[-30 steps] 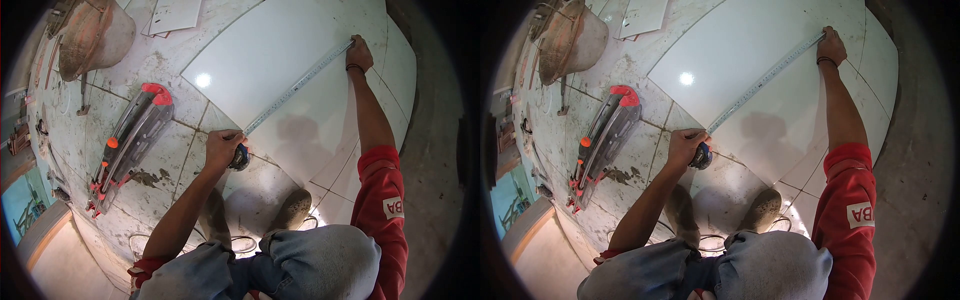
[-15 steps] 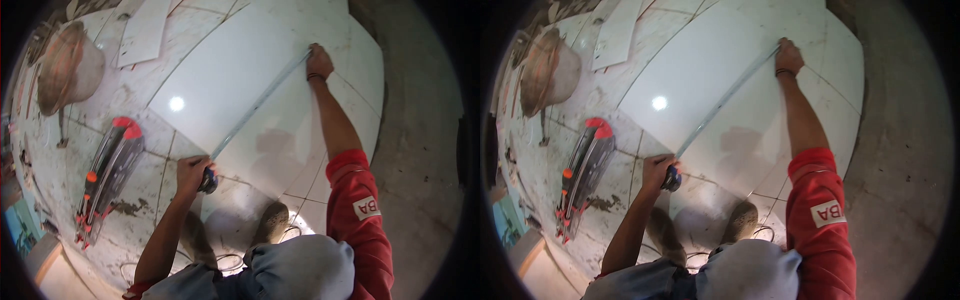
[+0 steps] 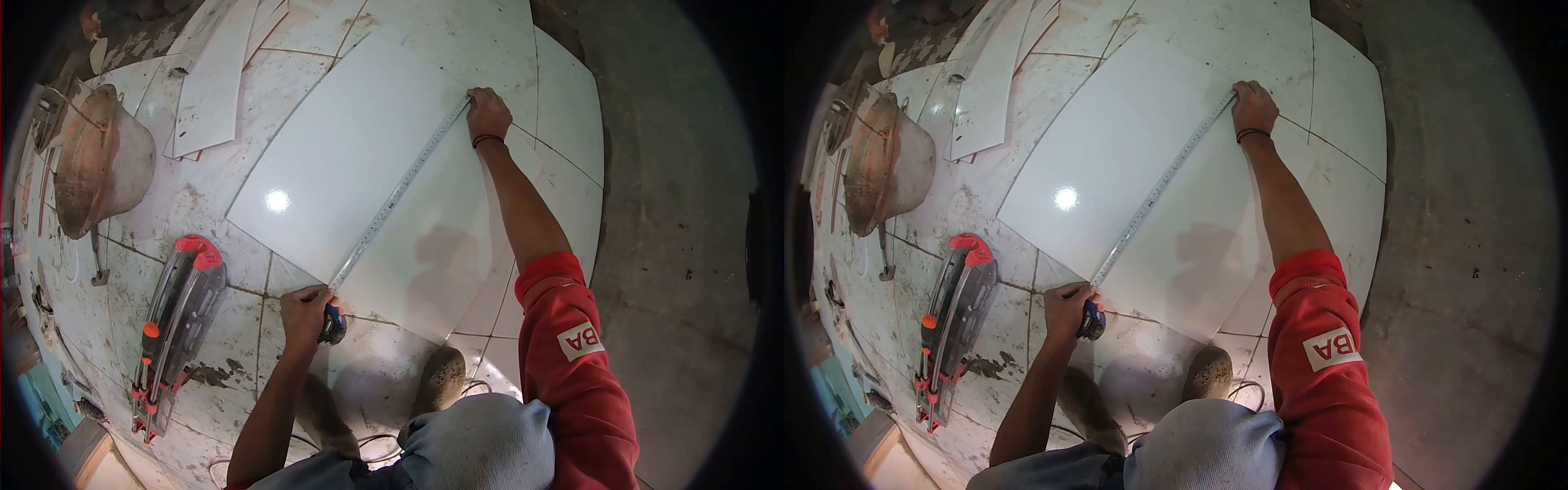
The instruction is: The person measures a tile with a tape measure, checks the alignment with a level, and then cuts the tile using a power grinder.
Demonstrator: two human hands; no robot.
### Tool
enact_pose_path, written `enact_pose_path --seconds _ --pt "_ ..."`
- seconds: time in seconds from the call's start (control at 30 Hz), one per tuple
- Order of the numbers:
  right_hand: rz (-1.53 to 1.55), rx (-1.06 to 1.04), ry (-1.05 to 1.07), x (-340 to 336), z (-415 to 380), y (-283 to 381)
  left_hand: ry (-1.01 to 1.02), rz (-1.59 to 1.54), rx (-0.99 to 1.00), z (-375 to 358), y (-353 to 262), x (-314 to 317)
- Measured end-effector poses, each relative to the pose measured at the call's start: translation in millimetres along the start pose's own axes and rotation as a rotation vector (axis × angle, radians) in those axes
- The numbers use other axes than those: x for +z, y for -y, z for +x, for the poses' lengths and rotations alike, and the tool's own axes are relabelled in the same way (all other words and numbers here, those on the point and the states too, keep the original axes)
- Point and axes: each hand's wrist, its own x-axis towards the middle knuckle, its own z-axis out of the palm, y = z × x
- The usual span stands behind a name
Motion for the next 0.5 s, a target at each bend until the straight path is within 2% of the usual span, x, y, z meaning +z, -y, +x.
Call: enact_pose_path --seconds 0.13,0.37,0.43,0.5 --pt "-0.042 -0.17 0.124 -5.7 10.0 -11.6 -0.015 -0.019 -0.012 2.5 5.0 2.1" --pt "0.069 -0.189 0.121 -10.2 8.3 -19.5 -0.082 -0.049 -0.011 -2.9 4.2 6.6" --pt "0.084 -0.264 0.069 -3.4 14.9 -20.2 -0.08 -0.033 -0.011 -1.1 6.2 7.2" --pt "0.066 -0.256 0.115 -10.0 7.0 -30.1 -0.064 -0.015 -0.023 -3.3 6.6 7.3"
